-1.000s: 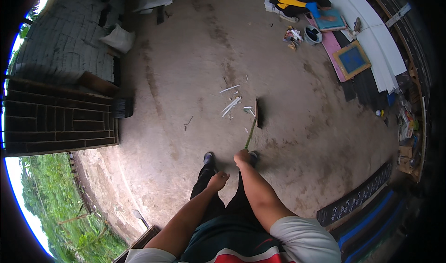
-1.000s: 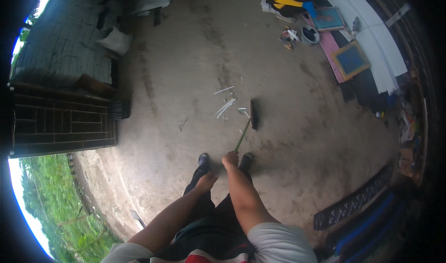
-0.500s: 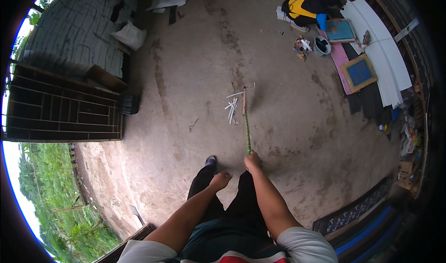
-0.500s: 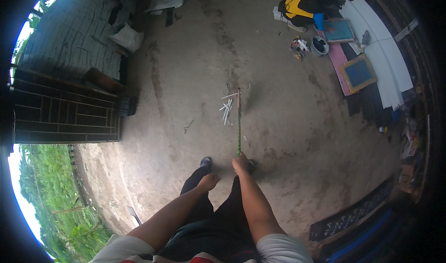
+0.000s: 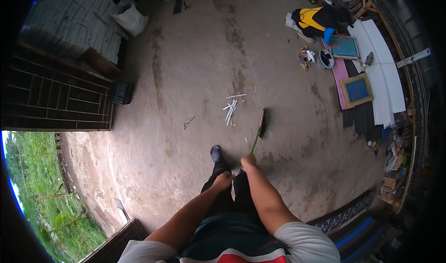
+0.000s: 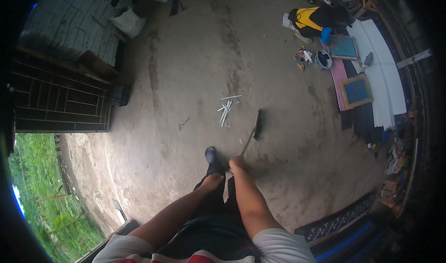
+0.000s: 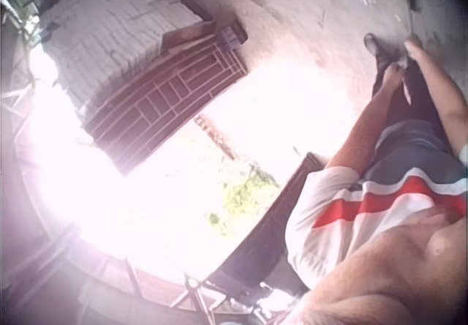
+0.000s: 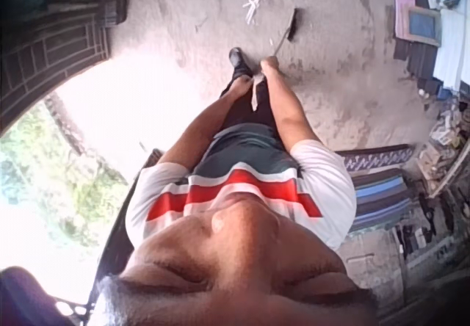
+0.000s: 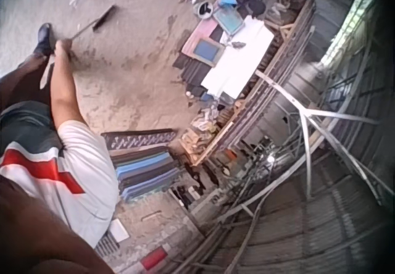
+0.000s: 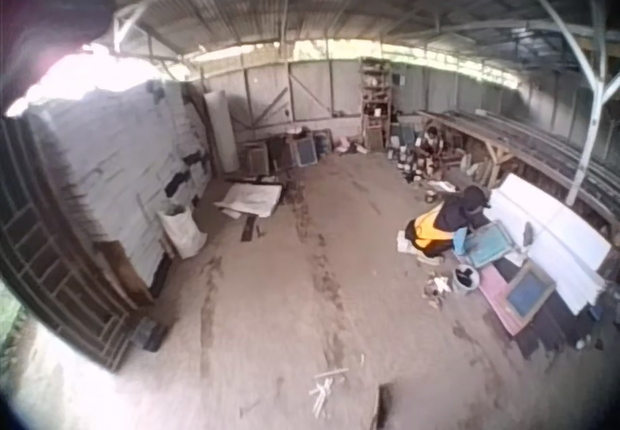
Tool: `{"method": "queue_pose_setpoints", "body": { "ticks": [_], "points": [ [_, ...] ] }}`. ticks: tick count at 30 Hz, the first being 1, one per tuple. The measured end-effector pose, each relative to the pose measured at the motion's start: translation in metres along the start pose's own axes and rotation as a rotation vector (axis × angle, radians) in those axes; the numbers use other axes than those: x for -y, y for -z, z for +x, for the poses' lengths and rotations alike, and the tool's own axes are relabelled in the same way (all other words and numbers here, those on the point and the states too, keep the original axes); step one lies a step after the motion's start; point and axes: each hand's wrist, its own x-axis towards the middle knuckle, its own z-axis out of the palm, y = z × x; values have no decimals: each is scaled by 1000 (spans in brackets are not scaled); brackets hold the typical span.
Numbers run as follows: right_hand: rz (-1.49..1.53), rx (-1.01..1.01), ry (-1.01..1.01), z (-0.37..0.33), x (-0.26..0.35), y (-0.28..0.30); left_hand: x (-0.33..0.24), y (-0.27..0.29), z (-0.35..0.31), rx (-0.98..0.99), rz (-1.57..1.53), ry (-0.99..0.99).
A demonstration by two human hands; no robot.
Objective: The person sweeps debris on a concrete floor using a broom, gathering small pieces into a pile. They then use a white sack to collect the swept debris, lifting and moving the sack to a different location.
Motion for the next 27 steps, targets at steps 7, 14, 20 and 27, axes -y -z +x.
{"method": "queue_pose_setpoints", "body": {
  "ticks": [7, 14, 20, 27],
  "points": [
    [140, 81, -8, -57, 132, -29, 1, 90, 29, -73, 43, 119],
    [219, 64, 110, -42, 146, 21, -1, 127, 78, -132, 105, 79],
    [174, -214, -117, 44, 107, 95, -95, 136, 79, -128, 21, 102],
    [510, -73, -318, 80, 161, 112, -112, 75, 137, -200, -70, 130]
  ]
}}
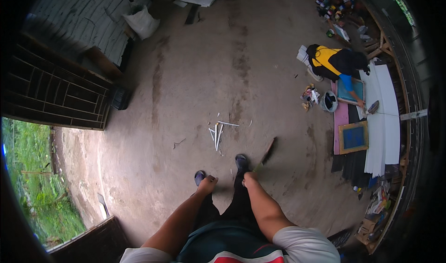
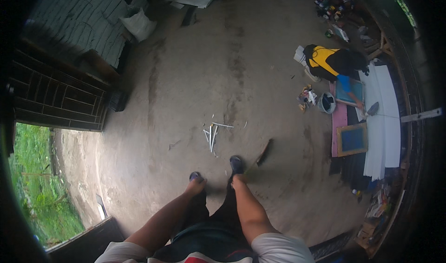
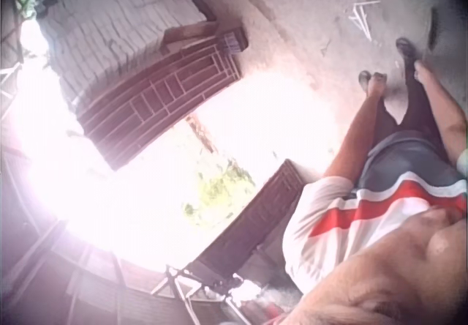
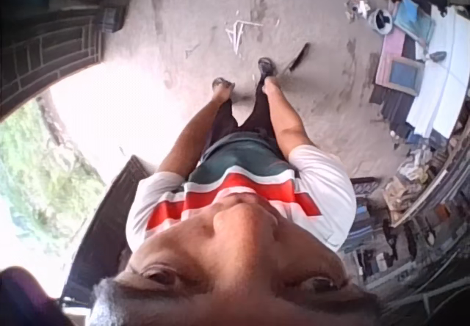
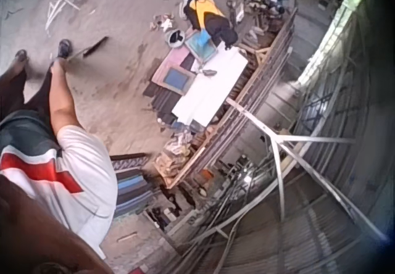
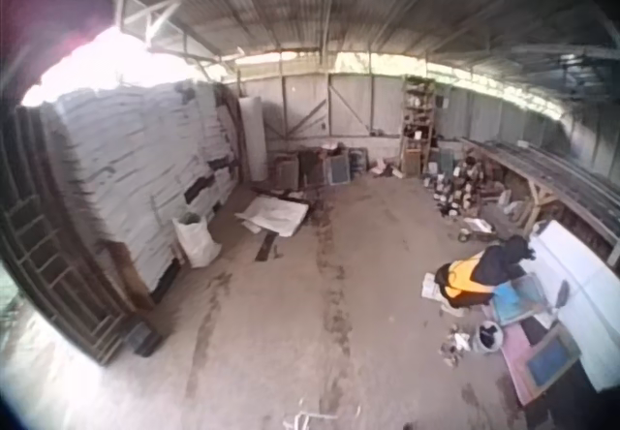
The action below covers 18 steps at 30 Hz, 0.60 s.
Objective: The person sweeps debris on a concrete floor using a broom, gathering small pieces into a pile. They then use a white sack to collect the swept debris, lifting and moving the sack to a different location.
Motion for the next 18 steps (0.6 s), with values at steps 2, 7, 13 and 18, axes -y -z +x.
{"method": "queue_pose_setpoints", "body": {
  "ticks": [2, 7, 13, 18],
  "points": [
    [-137, 141, 122, 8, -2, -26, -10, -19, 0, -20, -116, 0],
    [-510, 247, 201, 22, 21, -89, -86, -52, -7, -121, -149, 77],
    [-401, 357, 202, -65, 82, -118, -100, -87, -19, -251, -343, 75],
    [-581, 565, 327, -66, 113, -105, -74, -108, -30, -338, -481, 251]
  ]
}}
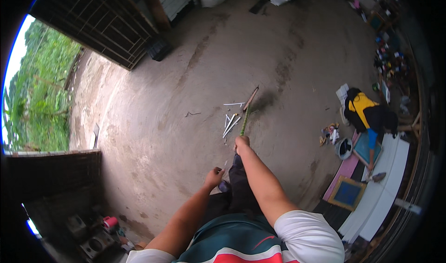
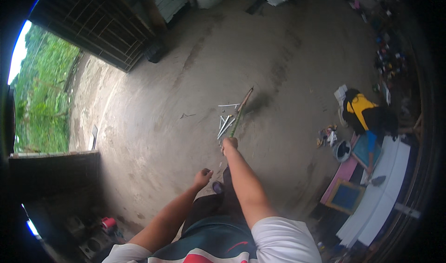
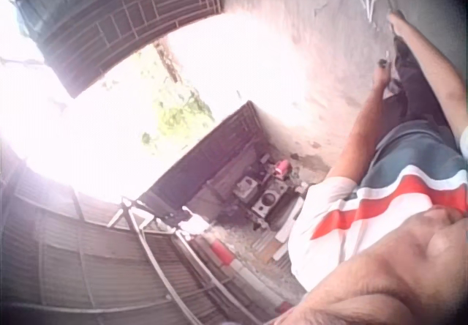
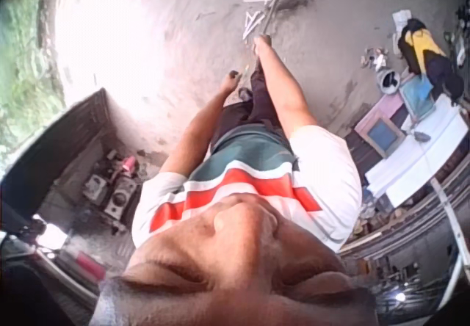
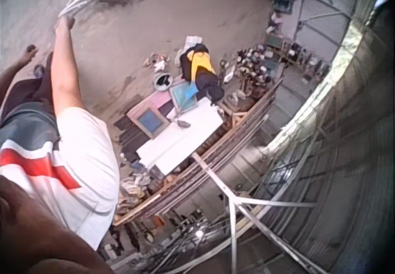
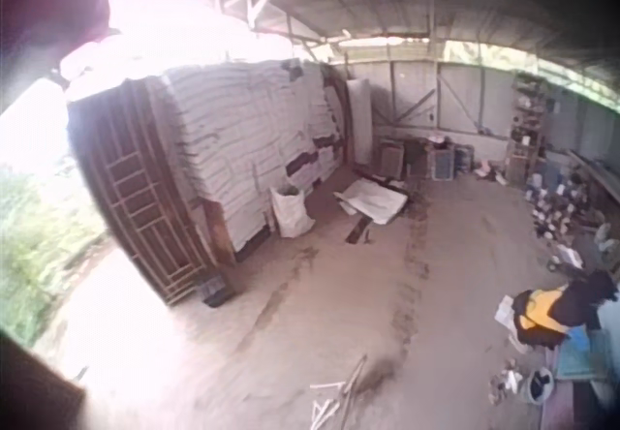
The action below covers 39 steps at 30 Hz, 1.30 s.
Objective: The person sweeps debris on a concrete floor using a broom, gathering small pieces into a pile. They then use a white sack to collect the swept debris, lifting and moving the sack to a different location.
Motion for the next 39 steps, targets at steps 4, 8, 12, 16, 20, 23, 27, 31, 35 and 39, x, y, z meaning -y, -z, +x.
{"method": "queue_pose_setpoints", "body": {
  "ticks": [4, 8, 12, 16, 20, 23, 27, 31, 35, 39],
  "points": [
    [-425, -61, 72, -17, -17, 63, 24, -3, -10, -110, -83, 46],
    [-921, -135, 218, -57, -48, 128, 35, -24, -36, -235, -182, 36],
    [-1204, 35, 308, -93, -79, 174, 64, -75, -62, -335, -262, 82],
    [-1420, 272, 321, -119, -109, 204, 94, -163, -80, -389, -444, 117],
    [-1892, 284, 569, -134, -142, 222, 110, -246, -119, -379, -604, 212],
    [-2007, 345, 561, -150, -152, 215, 121, -293, -145, -362, -699, 235],
    [-2132, 414, 634, -113, -175, 221, 120, -327, -159, -352, -818, 295],
    [-2200, 340, 601, -60, -159, 224, 104, -337, -163, -371, -852, 309],
    [-2270, 273, 628, -40, -88, 219, 95, -353, -144, -447, -779, 364],
    [-2254, 172, 674, -10, -3, 232, 28, -323, -136, -430, -668, 411]
  ]
}}
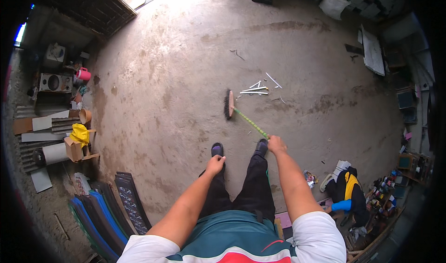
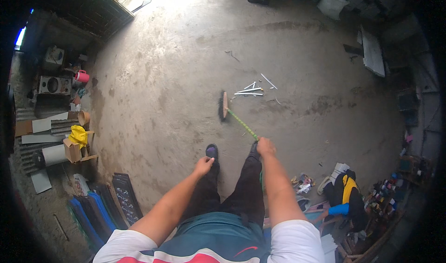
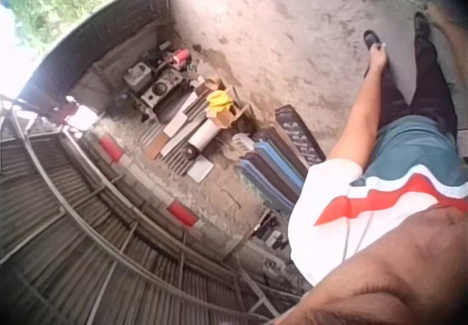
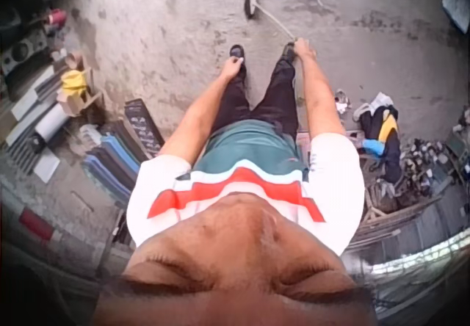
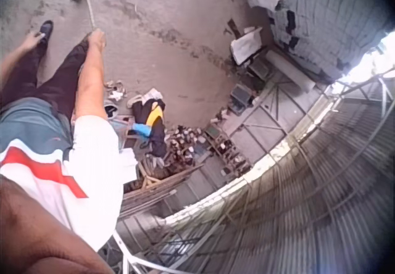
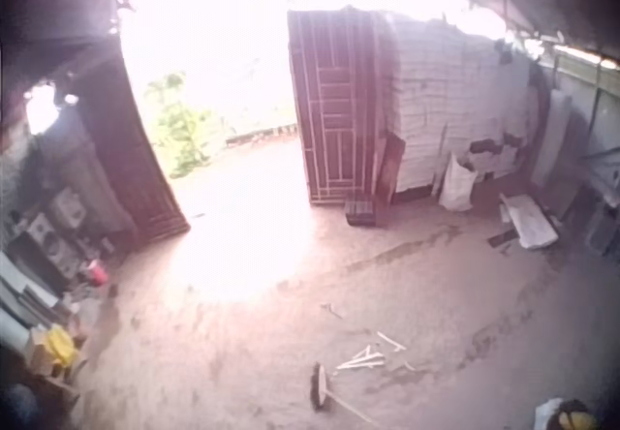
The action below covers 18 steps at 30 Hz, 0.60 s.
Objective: The person sweeps debris on a concrete floor using a broom, gathering small pieces into a pile. They then use a white sack to collect the swept debris, lifting and moving the sack to a different location.
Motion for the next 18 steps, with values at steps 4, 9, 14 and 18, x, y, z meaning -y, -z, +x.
{"method": "queue_pose_setpoints", "body": {
  "ticks": [4, 9, 14, 18],
  "points": [
    [-14, -52, -81, 12, -47, 61, -51, -40, -11, 17, 10, -76],
    [-40, -156, -41, 19, -104, 93, -114, -78, -26, 115, -5, -42],
    [-120, -84, 85, -19, -145, 91, -121, -110, -36, 46, 48, -44],
    [-186, 71, 175, -53, -169, 58, -120, -133, -44, 29, 54, 4]
  ]
}}
